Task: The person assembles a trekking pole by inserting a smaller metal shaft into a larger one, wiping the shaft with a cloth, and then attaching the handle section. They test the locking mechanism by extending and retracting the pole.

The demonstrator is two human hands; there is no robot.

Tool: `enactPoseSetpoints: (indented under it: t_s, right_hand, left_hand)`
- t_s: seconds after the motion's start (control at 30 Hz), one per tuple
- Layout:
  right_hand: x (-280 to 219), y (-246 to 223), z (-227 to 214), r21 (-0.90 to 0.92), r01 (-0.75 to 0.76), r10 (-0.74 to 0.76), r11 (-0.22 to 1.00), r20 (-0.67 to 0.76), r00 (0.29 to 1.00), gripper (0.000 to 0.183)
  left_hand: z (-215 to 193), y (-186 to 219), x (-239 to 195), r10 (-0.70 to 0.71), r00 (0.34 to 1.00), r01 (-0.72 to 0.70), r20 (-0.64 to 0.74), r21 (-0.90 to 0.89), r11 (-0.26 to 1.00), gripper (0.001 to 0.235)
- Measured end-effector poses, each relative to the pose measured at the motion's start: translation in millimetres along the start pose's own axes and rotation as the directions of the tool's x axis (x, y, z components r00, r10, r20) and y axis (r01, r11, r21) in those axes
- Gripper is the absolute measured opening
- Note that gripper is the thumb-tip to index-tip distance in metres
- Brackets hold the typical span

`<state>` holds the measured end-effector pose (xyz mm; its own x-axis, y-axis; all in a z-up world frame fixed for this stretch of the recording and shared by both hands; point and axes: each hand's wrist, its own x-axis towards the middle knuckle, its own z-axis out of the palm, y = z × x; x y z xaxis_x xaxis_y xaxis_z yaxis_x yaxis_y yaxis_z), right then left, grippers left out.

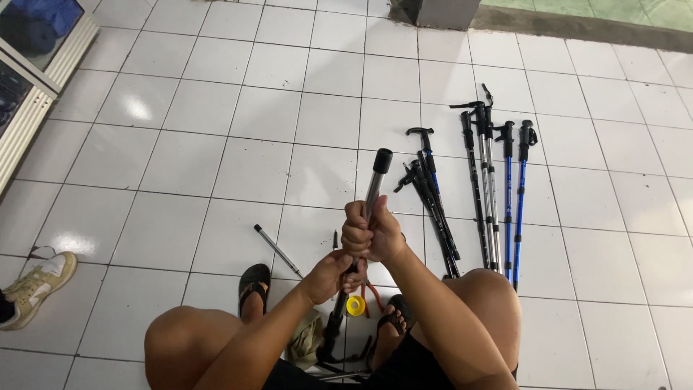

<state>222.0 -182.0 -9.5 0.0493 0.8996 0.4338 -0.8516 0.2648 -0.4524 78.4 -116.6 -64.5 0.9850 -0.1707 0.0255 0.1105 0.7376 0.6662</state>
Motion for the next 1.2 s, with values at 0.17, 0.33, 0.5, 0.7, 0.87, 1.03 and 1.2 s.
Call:
enactPoseSetpoints:
  t_s: [0.17, 0.33, 0.5, 0.7, 0.87, 1.03, 1.2]
  right_hand:
    - [3.0, 13.1, -6.8, -0.318, 0.084, -0.165, 0.944, -0.239, 0.957, 0.067]
    - [1.1, 26.2, -10.9, -0.436, 0.053, -0.221, 0.898, -0.343, 0.913, 0.065]
    - [10.6, 42.1, 9.2, -0.606, 0.025, -0.411, 0.795, -0.508, 0.757, 0.064]
    - [17.8, 43.3, 6.4, -0.644, 0.053, -0.501, 0.763, -0.538, 0.678, 0.064]
    - [25.4, 4.8, 39.4, -0.724, 0.073, -0.351, 0.686, -0.242, 0.905, 0.023]
    - [20.4, -3.7, 66.2, -0.801, -0.003, -0.249, 0.599, -0.19, 0.95, 0.023]
    - [24.6, 1.0, 101.3, -0.687, 0.012, -0.094, 0.727, -0.083, 0.992, 0.026]
  left_hand:
    - [13.0, -3.8, 11.4, 0.54, 0.796, -0.238, -0.272, 0.679, 0.694, 0.031]
    - [7.7, -12.9, 11.3, 0.595, 0.756, -0.188, -0.272, 0.781, 0.596, 0.026]
    - [34.7, 5.9, 2.3, 0.585, 0.679, 0.101, -0.443, 0.846, 0.524, 0.03]
    - [24.7, 14.0, 5.8, 0.59, 0.649, 0.215, -0.48, 0.86, 0.462, 0.021]
    - [-22.8, 18.8, -0.2, 0.296, 0.833, 0.138, -0.467, 0.694, 0.707, 0.035]
    - [20.2, 58.8, -19.8, 0.272, 0.869, 0.273, -0.414, 0.858, 0.436, 0.047]
    - [-5.7, 51.6, -25.1, 0.389, 0.833, 0.214, -0.393, 0.878, 0.428, 0.049]
